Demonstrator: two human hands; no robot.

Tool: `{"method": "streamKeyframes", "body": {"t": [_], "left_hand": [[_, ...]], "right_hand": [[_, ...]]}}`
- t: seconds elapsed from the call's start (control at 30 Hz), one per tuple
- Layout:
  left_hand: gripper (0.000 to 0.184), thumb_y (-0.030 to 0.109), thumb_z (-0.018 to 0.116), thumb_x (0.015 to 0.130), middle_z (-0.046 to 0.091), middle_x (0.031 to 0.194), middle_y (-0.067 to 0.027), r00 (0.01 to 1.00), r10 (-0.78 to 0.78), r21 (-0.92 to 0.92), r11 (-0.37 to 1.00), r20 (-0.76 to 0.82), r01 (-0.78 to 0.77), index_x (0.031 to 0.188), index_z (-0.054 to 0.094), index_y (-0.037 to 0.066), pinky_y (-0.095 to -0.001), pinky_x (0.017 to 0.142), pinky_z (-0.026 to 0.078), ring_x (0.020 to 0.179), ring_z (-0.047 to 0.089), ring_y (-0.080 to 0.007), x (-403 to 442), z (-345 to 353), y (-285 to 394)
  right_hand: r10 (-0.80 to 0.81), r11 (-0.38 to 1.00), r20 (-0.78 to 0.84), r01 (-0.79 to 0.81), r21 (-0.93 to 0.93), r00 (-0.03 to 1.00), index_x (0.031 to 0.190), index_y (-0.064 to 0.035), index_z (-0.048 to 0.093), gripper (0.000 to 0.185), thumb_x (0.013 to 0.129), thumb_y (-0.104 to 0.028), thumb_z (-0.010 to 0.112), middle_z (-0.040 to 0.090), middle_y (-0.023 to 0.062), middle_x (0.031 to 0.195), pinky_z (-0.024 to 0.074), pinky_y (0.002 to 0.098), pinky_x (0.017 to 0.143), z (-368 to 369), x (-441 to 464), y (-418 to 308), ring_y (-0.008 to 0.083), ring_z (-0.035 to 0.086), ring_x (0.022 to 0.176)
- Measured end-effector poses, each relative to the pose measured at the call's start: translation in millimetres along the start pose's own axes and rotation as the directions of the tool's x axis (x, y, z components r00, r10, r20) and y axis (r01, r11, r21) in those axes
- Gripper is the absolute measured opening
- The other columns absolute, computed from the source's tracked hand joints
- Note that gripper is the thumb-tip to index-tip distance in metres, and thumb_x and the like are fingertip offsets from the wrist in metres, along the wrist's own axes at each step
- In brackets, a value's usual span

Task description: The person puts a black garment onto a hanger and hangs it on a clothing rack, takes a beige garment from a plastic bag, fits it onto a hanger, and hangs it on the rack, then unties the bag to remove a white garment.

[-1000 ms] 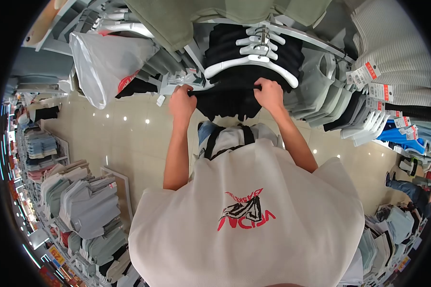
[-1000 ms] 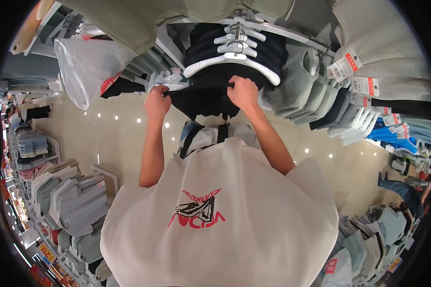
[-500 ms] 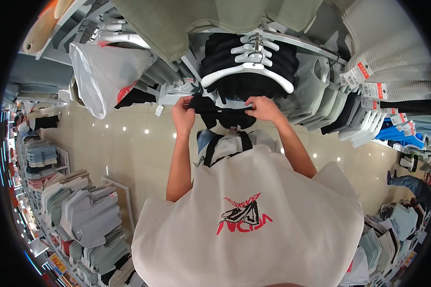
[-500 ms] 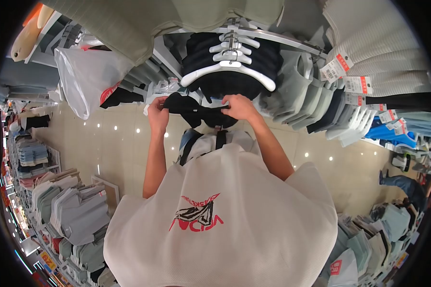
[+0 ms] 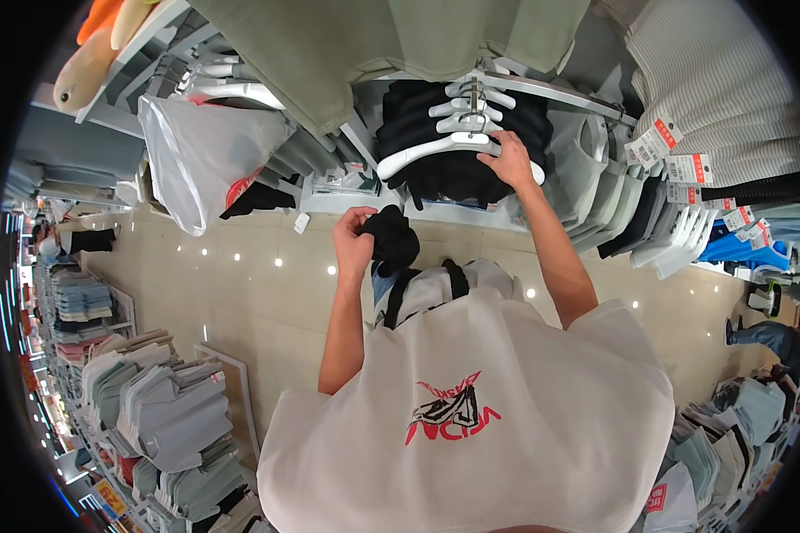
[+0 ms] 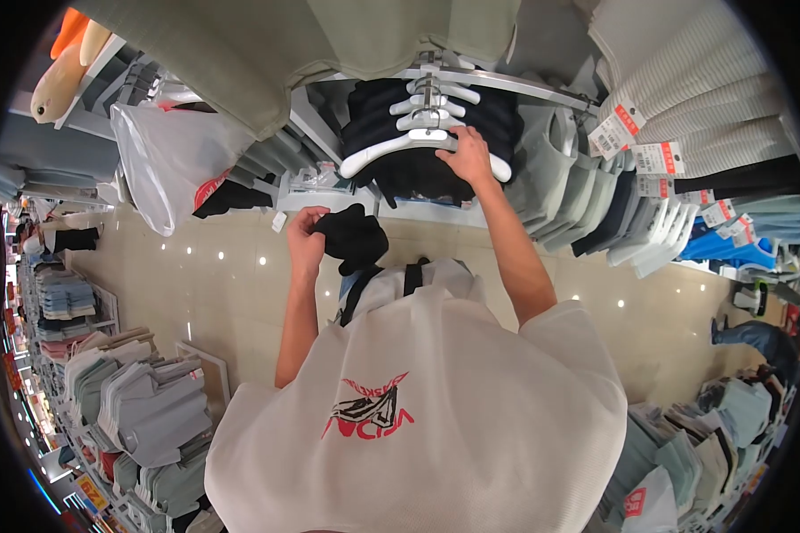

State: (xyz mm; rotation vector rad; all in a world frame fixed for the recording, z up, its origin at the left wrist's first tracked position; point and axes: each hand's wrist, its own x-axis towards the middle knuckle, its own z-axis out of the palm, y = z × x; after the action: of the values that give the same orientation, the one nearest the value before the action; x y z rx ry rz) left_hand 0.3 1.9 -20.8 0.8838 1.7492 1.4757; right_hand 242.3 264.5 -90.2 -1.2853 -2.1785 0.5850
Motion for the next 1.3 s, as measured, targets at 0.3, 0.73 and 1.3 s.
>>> {"method": "streamKeyframes", "body": {"t": [0.3, 0.73, 1.3], "left_hand": [[0.043, -0.016, 0.038, 0.061, 0.046, 0.069, 0.0033, 0.999, 0.001, -0.065, 0.998, -0.048, -0.004, 0.094, 0.063, -0.005, -0.018, 0.056, 0.031, 0.062, 0.042, -0.0051, -8.8, -7.4, -5.3], [0.028, 0.003, 0.06, 0.064, 0.057, 0.062, -0.0108, 0.977, 0.012, 0.543, 0.833, -0.212, 0.108, 0.091, 0.068, 0.004, -0.037, 0.058, 0.045, 0.06, 0.058, -0.0266, 10.5, -28.2, -34.5], [0.028, 0.016, 0.069, 0.071, 0.071, 0.084, -0.0174, 0.94, -0.168, 0.626, 0.71, -0.296, 0.324, 0.097, 0.07, 0.007, -0.04, 0.075, 0.053, 0.082, 0.068, -0.0334, 55.8, -96.7, -17.8]], "right_hand": [[-0.022, 0.999, 0.076, 0.024, -0.026, 0.997, 0.102, -0.0014, 0.067, 0.045, 0.07, -0.029, 0.082, 0.064, 0.0155, 0.104, 0.0468, 0.0423, 0.089, 25.4, -1.0, 12.1, 0.0346, 0.059, 0.103], [0.09, 0.834, 0.041, -0.097, 0.543, 0.995, 0.101, 0.0017, 0.064, 0.033, 0.078, -0.016, 0.078, 0.066, 0.0085, 0.089, 0.0476, 0.0275, 0.071, 11.4, -54.9, -5.4, 0.0159, 0.061, 0.077], [0.014, 0.828, 0.219, -0.134, 0.545, 0.976, 0.098, 0.0002, 0.064, 0.024, 0.081, -0.012, 0.076, 0.068, 0.0054, 0.089, 0.0468, 0.0248, 0.074, 3.6, -102.8, -79.6, 0.0084, 0.058, 0.081]]}}
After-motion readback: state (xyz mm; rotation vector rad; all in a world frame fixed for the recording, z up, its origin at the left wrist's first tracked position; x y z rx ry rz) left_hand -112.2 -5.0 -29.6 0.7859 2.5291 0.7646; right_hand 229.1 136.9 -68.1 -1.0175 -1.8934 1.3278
